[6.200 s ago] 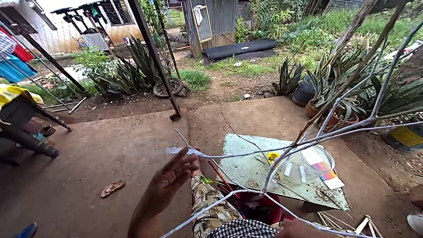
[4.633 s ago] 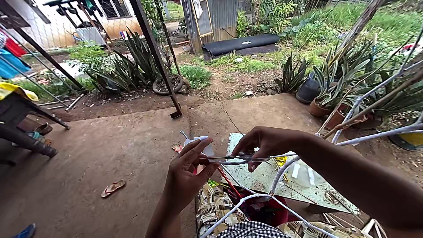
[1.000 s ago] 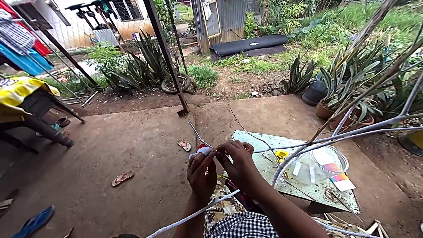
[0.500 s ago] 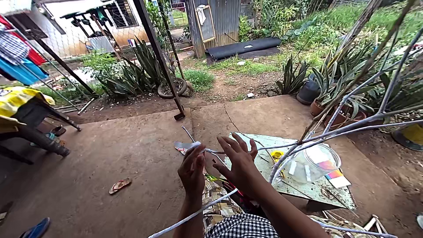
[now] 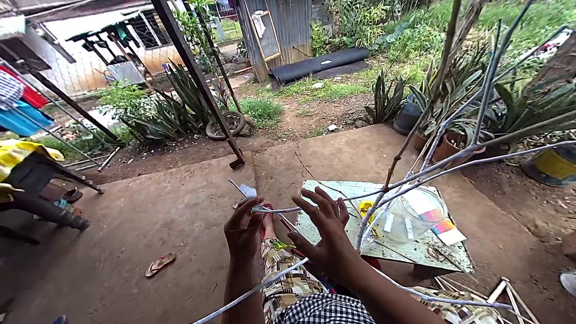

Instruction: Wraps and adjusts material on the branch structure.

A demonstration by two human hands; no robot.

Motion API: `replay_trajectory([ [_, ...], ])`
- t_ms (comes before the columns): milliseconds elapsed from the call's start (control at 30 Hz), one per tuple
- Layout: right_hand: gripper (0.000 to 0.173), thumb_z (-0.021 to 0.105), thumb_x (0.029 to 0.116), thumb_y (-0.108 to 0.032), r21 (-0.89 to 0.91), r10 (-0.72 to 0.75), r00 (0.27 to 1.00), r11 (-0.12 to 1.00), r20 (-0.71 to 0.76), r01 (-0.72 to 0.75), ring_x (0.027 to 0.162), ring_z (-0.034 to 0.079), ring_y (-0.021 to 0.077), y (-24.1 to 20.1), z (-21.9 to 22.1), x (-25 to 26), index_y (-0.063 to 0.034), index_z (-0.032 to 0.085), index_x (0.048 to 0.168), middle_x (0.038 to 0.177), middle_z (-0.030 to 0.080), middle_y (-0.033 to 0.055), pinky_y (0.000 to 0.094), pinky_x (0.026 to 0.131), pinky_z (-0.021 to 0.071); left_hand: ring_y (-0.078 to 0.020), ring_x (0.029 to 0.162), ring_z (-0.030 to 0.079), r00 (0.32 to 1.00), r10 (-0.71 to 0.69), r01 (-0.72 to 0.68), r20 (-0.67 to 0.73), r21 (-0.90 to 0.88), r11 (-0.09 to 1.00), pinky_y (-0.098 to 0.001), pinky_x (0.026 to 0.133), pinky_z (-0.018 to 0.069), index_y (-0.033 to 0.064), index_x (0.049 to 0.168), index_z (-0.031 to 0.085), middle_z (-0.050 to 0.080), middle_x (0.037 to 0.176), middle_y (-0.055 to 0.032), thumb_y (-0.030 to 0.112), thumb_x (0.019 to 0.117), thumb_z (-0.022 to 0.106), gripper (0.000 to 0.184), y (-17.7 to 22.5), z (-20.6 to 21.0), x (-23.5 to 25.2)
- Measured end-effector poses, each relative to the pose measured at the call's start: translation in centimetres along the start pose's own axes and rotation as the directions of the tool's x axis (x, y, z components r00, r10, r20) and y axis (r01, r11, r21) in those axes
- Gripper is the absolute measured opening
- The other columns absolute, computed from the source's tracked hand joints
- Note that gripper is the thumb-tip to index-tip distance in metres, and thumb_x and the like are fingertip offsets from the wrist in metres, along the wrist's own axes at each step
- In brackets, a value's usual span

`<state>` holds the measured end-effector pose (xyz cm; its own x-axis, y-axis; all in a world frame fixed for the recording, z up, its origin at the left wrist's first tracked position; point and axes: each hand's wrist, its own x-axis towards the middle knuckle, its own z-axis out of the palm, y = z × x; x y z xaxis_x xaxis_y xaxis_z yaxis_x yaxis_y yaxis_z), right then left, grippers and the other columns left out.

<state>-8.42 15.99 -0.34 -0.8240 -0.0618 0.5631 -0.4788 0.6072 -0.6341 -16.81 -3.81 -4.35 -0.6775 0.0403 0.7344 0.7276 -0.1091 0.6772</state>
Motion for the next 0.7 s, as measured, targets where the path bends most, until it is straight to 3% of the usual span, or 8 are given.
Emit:
replay_trajectory([
  [67,0.054,0.065,0.0957,-0.044,0.038,0.006,1.0,0.999,0.017,-0.007,0.148,0.037,0.035,0.3,-0.2,-0.4,-0.0214,0.059,0.144,0.15,0.054,0.0057,0.0795,0.112,0.0135,-0.0035,0.108,0.066,1.0,0.006,-0.007,0.02,0.013,1.0,-0.0253,0.095,0.0546,0.0318,0.117,0.076,0.072,0.117,0.0135,0.034,0.0995,0.064,0.021,-0.1,-0.2,0.0],
  [133,0.054,0.066,0.0953,-0.042,0.064,0.01,1.0,0.998,0.026,-0.012,0.148,0.037,0.0352,0.5,-0.4,-0.7,-0.0204,0.06,0.144,0.149,0.055,0.0062,0.0797,0.112,0.0133,-0.0018,0.1,0.068,1.0,0.018,-0.018,0.005,0.038,0.999,-0.0215,0.086,0.057,0.032,0.114,0.077,0.073,0.112,0.0142,0.031,0.0991,0.065,0.019,-0.2,-0.3,0.0],
  [200,0.052,0.066,0.0952,-0.041,0.073,0.008,1.0,0.997,0.03,-0.01,0.148,0.038,0.0353,0.6,-0.8,-1.1,-0.0206,0.061,0.142,0.148,0.056,0.0059,0.0798,0.112,0.0142,-0.0017,0.092,0.069,0.999,0.024,-0.022,-0.025,0.088,0.996,-0.0202,0.079,0.0584,0.0275,0.11,0.078,0.073,0.108,0.0137,0.027,0.0979,0.068,0.015,-0.1,-0.6,-0.1],
  [433,0.042,0.066,0.0953,-0.039,0.079,-0.026,0.999,0.997,0.035,0.023,0.147,0.04,0.0371,0.7,-1.8,-1.8,-0.0252,0.067,0.134,0.147,0.057,0.007,0.0806,0.11,0.0146,-0.0015,0.09,0.07,0.999,0.013,0.001,-0.049,0.273,0.962,-0.021,0.081,0.0599,0.0137,0.1,0.078,0.074,0.103,0.0116,0.017,0.0919,0.075,0.009,1.4,-1.0,0.2],
  [567,0.04,0.066,0.0954,-0.04,0.072,-0.039,0.998,0.997,0.055,0.035,0.147,0.04,0.0358,0.9,-2.1,-2.1,-0.0253,0.068,0.132,0.147,0.057,0.0063,0.08,0.111,0.0148,0.0028,0.082,0.067,0.992,-0.007,0.053,-0.125,0.375,0.926,-0.0171,0.077,0.0577,0.0076,0.086,0.074,0.071,0.09,0.0112,0.025,0.0858,0.08,0.019,1.5,-1.6,-0.1],
  [633,0.04,0.066,0.0954,-0.041,0.061,-0.04,0.998,0.997,0.053,0.037,0.147,0.04,0.0361,1.0,-2.3,-2.2,-0.0255,0.068,0.132,0.147,0.058,0.0061,0.0805,0.11,0.0151,0.0041,0.077,0.066,0.985,-0.04,0.108,-0.166,0.422,0.9,-0.0165,0.073,0.057,0.0064,0.083,0.07,0.069,0.084,0.0119,0.029,0.0911,0.074,0.024,1.3,-2.5,-0.9],
  [700,0.039,0.065,0.096,-0.041,0.063,-0.043,0.998,0.997,0.054,0.039,0.147,0.04,0.0358,1.1,-2.7,-2.5,-0.0254,0.068,0.132,0.147,0.058,0.006,0.0798,0.111,0.0152,0.0048,0.068,0.063,0.953,-0.164,0.283,-0.255,0.553,0.784,-0.0169,0.067,0.055,0.0032,0.081,0.064,0.065,0.073,0.0106,0.025,0.1013,0.059,0.03,1.2,-3.3,-2.4],
])
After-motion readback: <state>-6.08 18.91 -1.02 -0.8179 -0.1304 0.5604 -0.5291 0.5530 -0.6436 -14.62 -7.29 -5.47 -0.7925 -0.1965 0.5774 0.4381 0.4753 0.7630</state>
